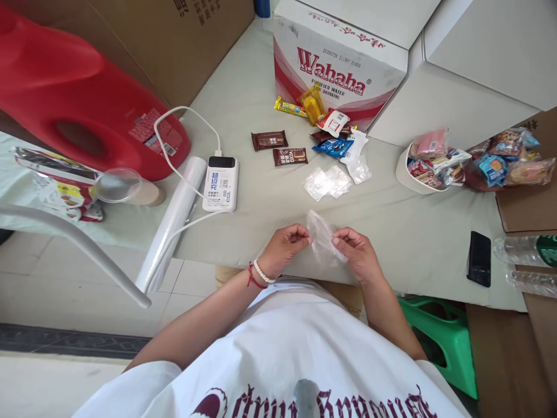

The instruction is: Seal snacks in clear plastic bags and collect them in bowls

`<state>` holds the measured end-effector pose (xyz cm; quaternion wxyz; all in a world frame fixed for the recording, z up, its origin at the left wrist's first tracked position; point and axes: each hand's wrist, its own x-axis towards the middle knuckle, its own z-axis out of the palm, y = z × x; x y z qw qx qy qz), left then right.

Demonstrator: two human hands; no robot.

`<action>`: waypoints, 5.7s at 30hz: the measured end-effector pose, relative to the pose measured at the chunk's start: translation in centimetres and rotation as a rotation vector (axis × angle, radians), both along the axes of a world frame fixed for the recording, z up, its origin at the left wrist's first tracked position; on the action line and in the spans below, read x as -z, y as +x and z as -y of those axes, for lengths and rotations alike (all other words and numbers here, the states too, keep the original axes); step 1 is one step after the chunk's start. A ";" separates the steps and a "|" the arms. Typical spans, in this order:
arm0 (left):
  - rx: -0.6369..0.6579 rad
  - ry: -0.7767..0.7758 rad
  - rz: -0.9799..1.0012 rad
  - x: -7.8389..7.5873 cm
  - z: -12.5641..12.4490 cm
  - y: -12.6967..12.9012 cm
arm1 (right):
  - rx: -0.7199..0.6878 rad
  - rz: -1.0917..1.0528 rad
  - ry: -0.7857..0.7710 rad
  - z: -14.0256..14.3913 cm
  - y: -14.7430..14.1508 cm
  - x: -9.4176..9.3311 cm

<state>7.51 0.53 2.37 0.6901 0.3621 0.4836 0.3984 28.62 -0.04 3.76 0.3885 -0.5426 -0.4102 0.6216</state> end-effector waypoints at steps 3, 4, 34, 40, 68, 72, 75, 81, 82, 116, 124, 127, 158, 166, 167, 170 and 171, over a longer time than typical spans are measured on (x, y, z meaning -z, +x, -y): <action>0.019 -0.017 0.096 -0.3 -0.1 -1.1 | 0.079 -0.002 0.000 -0.2 1.4 -0.3; 0.019 -0.041 0.151 -0.5 -0.1 -1.6 | 0.077 0.016 0.004 -0.2 2.0 -0.4; -0.104 0.076 -0.037 0.5 0.8 -3.5 | 0.238 0.063 -0.110 -1.6 -3.5 1.3; -0.228 -0.130 -0.034 0.6 1.6 -4.7 | 0.306 0.063 0.009 -1.7 -1.9 1.0; -0.327 0.001 -0.192 0.7 1.0 -2.4 | 0.125 0.053 -0.036 -0.8 -2.9 0.1; -0.428 -0.018 -0.239 0.9 0.9 -4.9 | 0.287 -0.027 -0.106 -0.4 1.6 -0.2; -0.369 0.009 -0.409 1.2 1.2 -5.9 | 0.361 -0.023 -0.117 0.4 4.0 0.5; -0.104 0.577 -1.015 0.7 1.7 -5.6 | 0.369 0.089 -0.089 1.4 4.8 1.6; 0.040 0.672 -0.997 0.5 1.5 -5.4 | 0.339 0.108 -0.079 1.4 4.7 1.6; 0.310 0.472 -1.277 0.7 1.7 -3.6 | -0.064 0.984 0.955 0.2 -2.5 -2.7; -0.211 0.344 -0.660 -0.7 1.7 -2.9 | -0.613 1.006 0.712 0.8 -7.0 2.2; -0.305 0.494 -0.626 -2.1 0.9 -1.6 | -0.615 1.013 0.713 1.2 -7.2 3.1; 0.442 0.821 -1.242 2.3 1.3 -3.4 | -0.761 1.324 0.774 -29.2 -13.9 -2.8; 0.424 0.799 -1.214 2.2 1.4 -3.4 | -0.771 1.393 0.721 -29.4 -16.3 -1.3; 0.419 0.795 -1.213 2.2 1.4 -3.4 | -0.736 1.389 0.714 -28.1 -15.1 -2.1; 0.389 0.783 -1.221 2.2 1.5 -3.4 | -0.635 1.315 0.669 -22.3 -10.0 -5.1; 0.377 0.782 -1.226 2.3 1.5 -3.3 | -0.622 1.278 0.651 -19.9 -8.2 -6.0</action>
